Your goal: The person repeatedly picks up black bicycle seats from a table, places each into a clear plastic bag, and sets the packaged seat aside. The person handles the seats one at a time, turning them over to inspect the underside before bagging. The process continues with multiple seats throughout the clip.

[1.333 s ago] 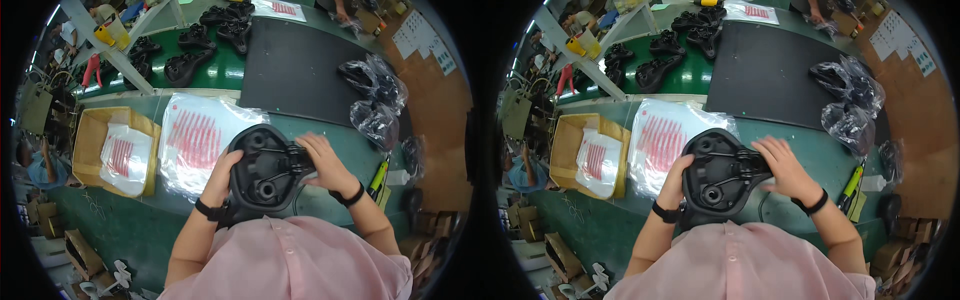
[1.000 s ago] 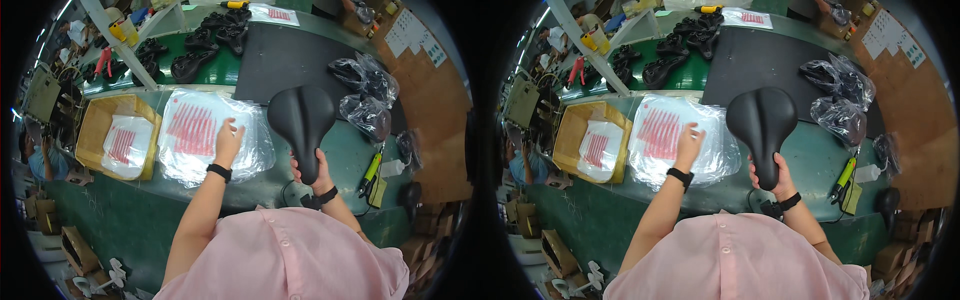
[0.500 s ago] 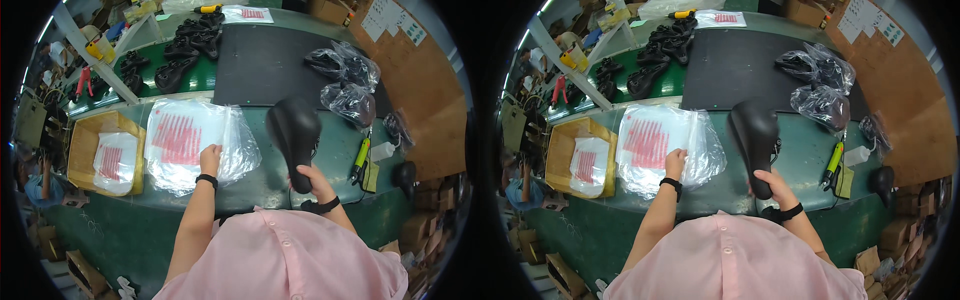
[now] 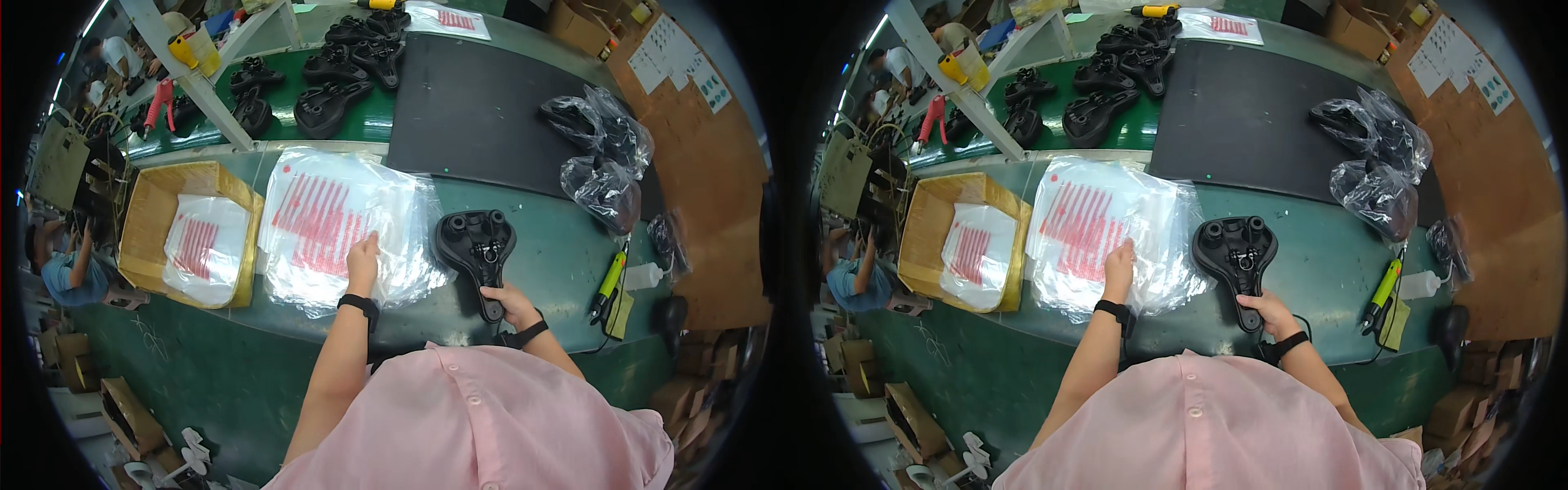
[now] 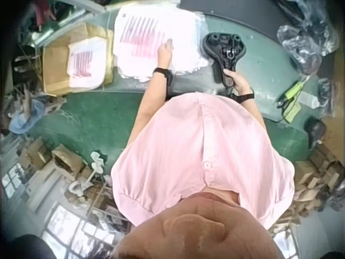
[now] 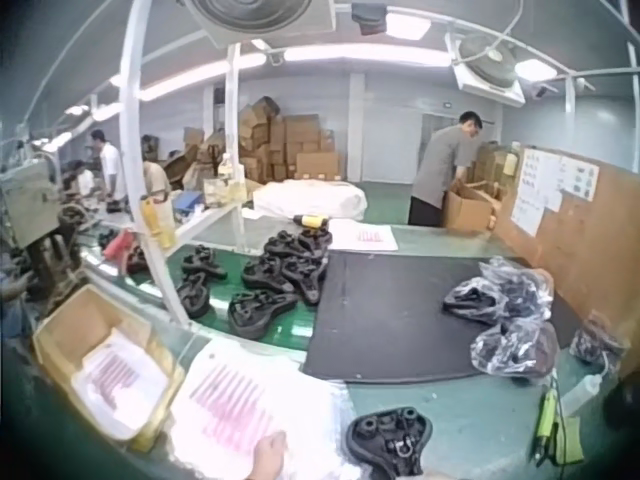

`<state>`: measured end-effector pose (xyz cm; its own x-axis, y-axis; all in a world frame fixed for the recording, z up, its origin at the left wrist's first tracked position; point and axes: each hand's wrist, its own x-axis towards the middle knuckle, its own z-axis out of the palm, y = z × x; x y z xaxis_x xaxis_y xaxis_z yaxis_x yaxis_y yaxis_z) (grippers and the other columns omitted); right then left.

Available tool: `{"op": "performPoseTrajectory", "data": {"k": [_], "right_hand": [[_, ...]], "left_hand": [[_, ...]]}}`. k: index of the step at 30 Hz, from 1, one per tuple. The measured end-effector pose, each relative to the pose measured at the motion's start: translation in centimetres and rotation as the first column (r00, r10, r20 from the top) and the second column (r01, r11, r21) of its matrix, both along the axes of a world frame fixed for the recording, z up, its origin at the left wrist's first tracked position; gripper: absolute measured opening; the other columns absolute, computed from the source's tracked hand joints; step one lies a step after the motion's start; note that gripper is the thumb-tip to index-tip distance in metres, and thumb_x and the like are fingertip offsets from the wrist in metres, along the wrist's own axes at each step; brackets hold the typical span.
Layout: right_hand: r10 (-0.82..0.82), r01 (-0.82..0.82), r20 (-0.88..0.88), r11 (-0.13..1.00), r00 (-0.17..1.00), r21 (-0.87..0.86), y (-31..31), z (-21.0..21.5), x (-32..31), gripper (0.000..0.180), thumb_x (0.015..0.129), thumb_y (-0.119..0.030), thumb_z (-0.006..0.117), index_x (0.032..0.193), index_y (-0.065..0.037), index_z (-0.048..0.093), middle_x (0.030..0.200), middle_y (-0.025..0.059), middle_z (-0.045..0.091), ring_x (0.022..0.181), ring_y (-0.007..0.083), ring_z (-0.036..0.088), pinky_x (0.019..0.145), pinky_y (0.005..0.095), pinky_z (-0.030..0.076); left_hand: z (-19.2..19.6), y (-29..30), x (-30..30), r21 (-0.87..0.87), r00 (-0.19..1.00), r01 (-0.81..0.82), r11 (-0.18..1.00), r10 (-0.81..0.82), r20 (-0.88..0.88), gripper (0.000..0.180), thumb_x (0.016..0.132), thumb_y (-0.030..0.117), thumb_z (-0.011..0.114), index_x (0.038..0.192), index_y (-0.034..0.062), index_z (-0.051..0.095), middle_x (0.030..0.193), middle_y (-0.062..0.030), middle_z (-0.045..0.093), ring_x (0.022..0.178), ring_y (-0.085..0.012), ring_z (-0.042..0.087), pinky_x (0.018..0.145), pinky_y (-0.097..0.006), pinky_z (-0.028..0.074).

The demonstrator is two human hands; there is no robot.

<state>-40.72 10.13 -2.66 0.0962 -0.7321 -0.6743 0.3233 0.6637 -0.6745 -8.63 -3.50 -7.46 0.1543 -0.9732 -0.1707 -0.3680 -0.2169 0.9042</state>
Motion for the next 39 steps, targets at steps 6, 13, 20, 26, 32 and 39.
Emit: {"op": "performPoseTrajectory", "data": {"k": [6, 13, 20, 26, 32, 39], "right_hand": [[-0.01, 0.033, 0.131, 0.984, 0.991, -0.178, -2.1, 4.7, 3.3, 0.047, 0.078, -0.011, 0.074, 0.12, -0.002, 0.054, 0.104, 0.0034, 0.062, 0.088, 0.0146, 0.062, 0.081, 0.0307, 0.051], [0.157, -0.062, 0.235, 0.927, 0.959, -0.369, -10.3, 2.6, 13.3, 0.059, 0.075, -0.009, 0.076, 0.127, 0.001, 0.05, 0.108, 0.0062, 0.062, 0.095, 0.015, 0.06, 0.084, 0.0293, 0.048], [-0.068, 0.016, -0.163, 0.953, 0.984, -0.304, -12.8, -2.4, 11.5, 0.061, 0.072, -0.002, 0.076, 0.126, 0.006, 0.048, 0.108, 0.0115, 0.064, 0.094, 0.0193, 0.063, 0.086, 0.0307, 0.049], [-0.154, -0.191, -0.495, 0.793, 0.855, -0.578, -11.3, 4.4, 9.6, 0.062, 0.071, -0.003, 0.077, 0.125, 0.001, 0.048, 0.111, 0.0121, 0.064, 0.099, 0.0206, 0.062, 0.088, 0.0327, 0.048], [-0.086, -0.766, -0.881, 0.46, 0.465, -0.449, -9.6, 7.5, 11.1, 0.059, 0.063, -0.002, 0.073, 0.117, -0.006, 0.052, 0.111, 0.0146, 0.058, 0.099, 0.0365, 0.059, 0.08, 0.0398, 0.05], [0.286, -0.732, -0.818, 0.644, 0.499, -0.222, -9.3, 4.5, 12.4, 0.049, 0.07, -0.01, 0.077, 0.113, -0.004, 0.056, 0.102, 0.0118, 0.062, 0.091, 0.0265, 0.062, 0.076, 0.0359, 0.05]], "left_hand": [[2.1, 0.5, -1.1, -0.009, 0.96, 0.105, 0.994, -0.103, -0.261, 0.024, 0.09, 0.016, 0.061, 0.076, -0.0033, 0.062, 0.063, -0.0059, 0.057, 0.058, -0.0126, 0.051, 0.056, -0.029, 0.04], [1.7, 0.5, -1.7, 0.038, 0.946, 0.225, 0.974, -0.209, -0.246, 0.013, 0.084, 0.008, 0.061, 0.083, -0.0035, 0.066, 0.066, -0.0051, 0.063, 0.058, -0.0114, 0.058, 0.053, -0.027, 0.045], [4.5, 1.0, 9.6, 0.158, 0.376, -0.218, 0.963, 0.232, -0.897, 0.009, 0.096, 0.018, 0.056, 0.101, 0.0105, 0.057, 0.074, 0.0052, 0.053, 0.064, -0.0063, 0.05, 0.061, -0.024, 0.046], [7.9, 1.8, 9.0, 0.077, 0.681, -0.166, 0.983, 0.17, -0.712, 0.019, 0.096, 0.019, 0.058, 0.101, 0.0023, 0.065, 0.066, 0.0072, 0.046, 0.058, -0.0022, 0.041, 0.055, -0.019, 0.036], [8.0, 0.5, 6.4, -0.071, 0.783, -0.21, 0.975, 0.125, -0.61, 0.024, 0.097, 0.017, 0.056, 0.111, 0.0006, 0.068, 0.064, 0.0076, 0.048, 0.054, -0.0017, 0.037, 0.049, -0.019, 0.033], [16.9, 3.8, 2.5, -0.437, 0.715, 0.696, 0.57, -0.495, 0.494, 0.03, 0.081, 0.01, 0.061, 0.109, 0.0155, 0.071, 0.063, -0.0039, 0.059, 0.055, -0.0224, 0.057, 0.051, -0.035, 0.046]]}}
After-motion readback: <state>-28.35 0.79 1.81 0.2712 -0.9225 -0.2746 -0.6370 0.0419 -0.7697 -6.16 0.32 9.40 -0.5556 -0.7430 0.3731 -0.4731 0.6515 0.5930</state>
